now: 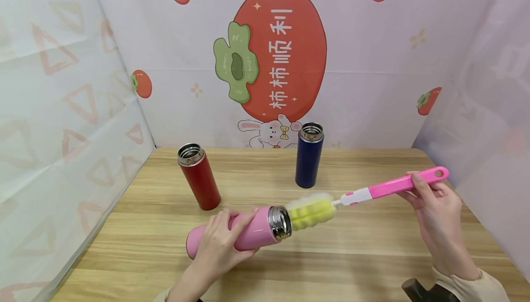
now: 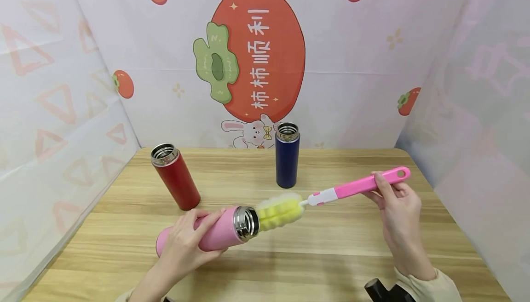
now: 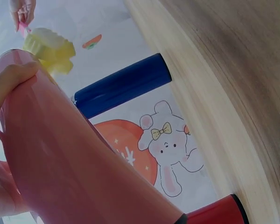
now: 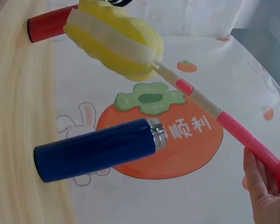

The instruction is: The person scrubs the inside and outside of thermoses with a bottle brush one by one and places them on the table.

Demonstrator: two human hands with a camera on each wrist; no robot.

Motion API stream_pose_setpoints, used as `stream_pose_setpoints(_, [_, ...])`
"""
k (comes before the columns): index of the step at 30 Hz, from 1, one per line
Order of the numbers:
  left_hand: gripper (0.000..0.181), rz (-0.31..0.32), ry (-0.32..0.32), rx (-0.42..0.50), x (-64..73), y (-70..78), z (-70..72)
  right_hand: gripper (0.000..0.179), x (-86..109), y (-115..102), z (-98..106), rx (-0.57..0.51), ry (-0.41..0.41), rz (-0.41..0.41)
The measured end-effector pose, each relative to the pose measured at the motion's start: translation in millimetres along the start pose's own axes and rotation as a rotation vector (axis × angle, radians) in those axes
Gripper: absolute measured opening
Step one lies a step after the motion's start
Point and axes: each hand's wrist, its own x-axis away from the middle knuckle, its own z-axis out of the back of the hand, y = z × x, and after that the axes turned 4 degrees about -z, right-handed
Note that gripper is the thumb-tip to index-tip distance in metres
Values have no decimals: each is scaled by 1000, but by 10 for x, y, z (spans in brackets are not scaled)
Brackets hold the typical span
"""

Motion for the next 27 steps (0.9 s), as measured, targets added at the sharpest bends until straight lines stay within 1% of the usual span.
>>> stream_pose_setpoints(5, [78,-14,-4,6,-6,34,-7,16,-14,4,-22,-34,22,11])
stream_pose_setpoints(14, [80,-5,-29,19,-6,56,-16,14,-20,5,-29,-55,56,5])
stream_pose_setpoints(17, [80,9,-28,27,-8,65,-21,13,-19,6,-26,-52,67,14])
stream_pose_setpoints(19, [80,33,-30,40,-5,68,-31,12,-19,6,-23,-49,80,17])
stream_pose_setpoints(21, [81,70,-38,63,-2,67,-47,12,-21,4,-19,-45,90,18])
stream_pose_setpoints(27, [86,221,-54,174,2,40,-99,10,-41,-10,11,-58,87,16])
